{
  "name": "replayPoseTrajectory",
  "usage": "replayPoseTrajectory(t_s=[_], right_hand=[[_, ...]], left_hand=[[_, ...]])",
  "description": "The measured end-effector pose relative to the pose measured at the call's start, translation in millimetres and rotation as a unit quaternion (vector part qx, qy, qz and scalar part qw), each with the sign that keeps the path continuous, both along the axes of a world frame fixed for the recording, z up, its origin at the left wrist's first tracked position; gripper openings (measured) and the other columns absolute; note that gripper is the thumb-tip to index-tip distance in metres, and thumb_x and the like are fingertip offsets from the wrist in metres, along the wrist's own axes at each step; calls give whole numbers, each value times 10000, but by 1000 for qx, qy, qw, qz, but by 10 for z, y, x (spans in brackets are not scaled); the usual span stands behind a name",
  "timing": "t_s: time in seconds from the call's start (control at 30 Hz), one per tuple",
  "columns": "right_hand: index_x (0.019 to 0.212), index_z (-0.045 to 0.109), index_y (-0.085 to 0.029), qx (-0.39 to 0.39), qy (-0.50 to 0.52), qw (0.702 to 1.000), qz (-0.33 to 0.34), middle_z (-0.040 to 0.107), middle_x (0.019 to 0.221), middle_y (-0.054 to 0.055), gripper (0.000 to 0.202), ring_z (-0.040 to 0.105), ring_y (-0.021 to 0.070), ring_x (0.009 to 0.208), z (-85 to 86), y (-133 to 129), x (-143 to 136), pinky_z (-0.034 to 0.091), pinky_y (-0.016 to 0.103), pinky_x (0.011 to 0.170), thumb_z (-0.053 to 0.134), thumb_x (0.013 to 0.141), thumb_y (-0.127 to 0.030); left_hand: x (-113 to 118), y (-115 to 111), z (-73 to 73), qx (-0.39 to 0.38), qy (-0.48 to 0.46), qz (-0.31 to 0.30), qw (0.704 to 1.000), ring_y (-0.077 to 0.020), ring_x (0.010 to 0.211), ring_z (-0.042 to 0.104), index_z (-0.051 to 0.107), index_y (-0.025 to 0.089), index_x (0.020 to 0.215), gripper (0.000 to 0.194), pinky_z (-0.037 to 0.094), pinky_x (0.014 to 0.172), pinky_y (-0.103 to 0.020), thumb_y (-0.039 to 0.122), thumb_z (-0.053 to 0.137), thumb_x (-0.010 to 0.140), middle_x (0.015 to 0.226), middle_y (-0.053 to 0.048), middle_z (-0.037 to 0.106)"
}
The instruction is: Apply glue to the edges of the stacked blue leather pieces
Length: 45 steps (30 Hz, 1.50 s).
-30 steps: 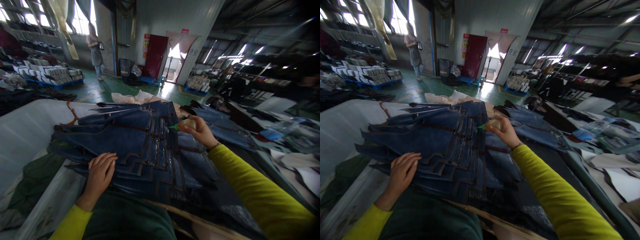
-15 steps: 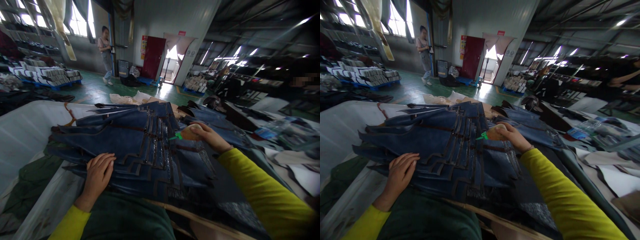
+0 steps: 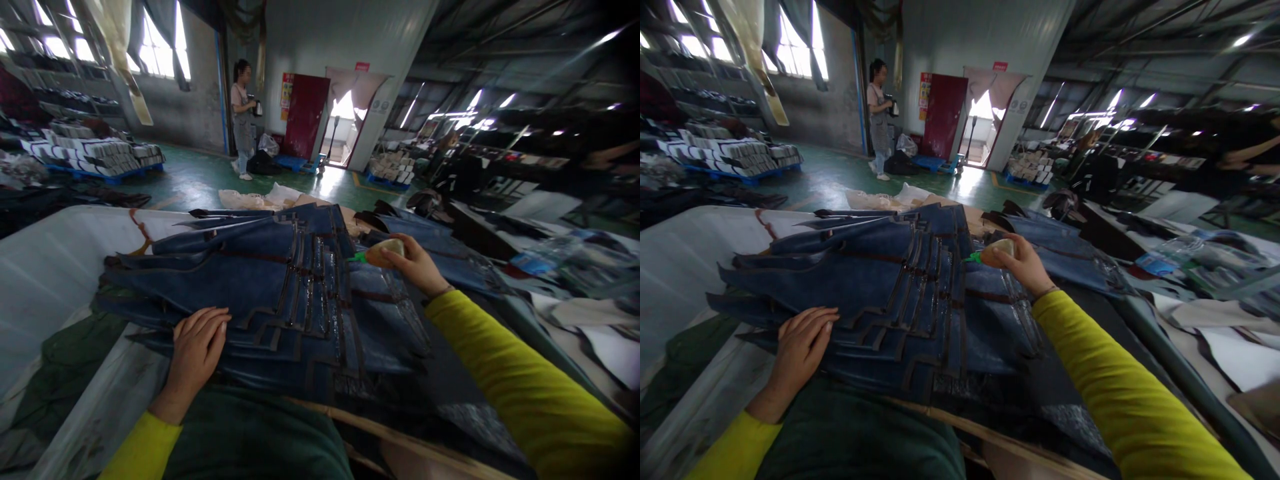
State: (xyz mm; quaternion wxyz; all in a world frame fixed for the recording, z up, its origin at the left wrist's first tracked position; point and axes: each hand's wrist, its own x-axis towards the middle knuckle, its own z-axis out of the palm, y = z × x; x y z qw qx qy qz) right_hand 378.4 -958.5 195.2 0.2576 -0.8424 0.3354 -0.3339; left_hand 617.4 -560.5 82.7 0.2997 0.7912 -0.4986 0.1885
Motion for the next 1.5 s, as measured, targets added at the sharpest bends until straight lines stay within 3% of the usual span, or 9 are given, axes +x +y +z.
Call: replayPoseTrajectory(t_s=[0.43,0.7,1.0,1.5], right_hand=[[1135,539,-299,81,102,987,96,628,1047,17,422,577,274,1003,62,305,-325,482,426,882,577,778,-521],[1137,506,-248,39,8,998,42,606,1000,40,495,580,256,946,-11,191,-198,501,412,831,620,736,-514],[1121,539,-276,118,93,986,74,619,1041,21,452,576,273,1008,83,455,-403,486,401,876,598,752,-530],[1121,550,-275,164,84,981,62,632,1082,14,460,573,282,1047,118,608,-501,479,404,911,605,742,-530]], left_hand=[[-3,-3,-8,-4,2,-5,1000,-228,1081,517,606,246,1001,221,324,896,-391,248,422,879,1089,-23,653],[4,2,-5,-1,2,0,1000,-216,1071,518,611,239,994,219,326,882,-378,249,423,883,1083,-15,652],[-15,6,2,-4,-3,-3,1000,-213,1073,513,602,239,998,215,326,886,-381,240,415,891,1079,-14,651],[-5,-2,1,-7,-4,-5,1000,-217,1070,516,599,245,995,214,331,877,-386,258,411,894,1076,-9,652]])
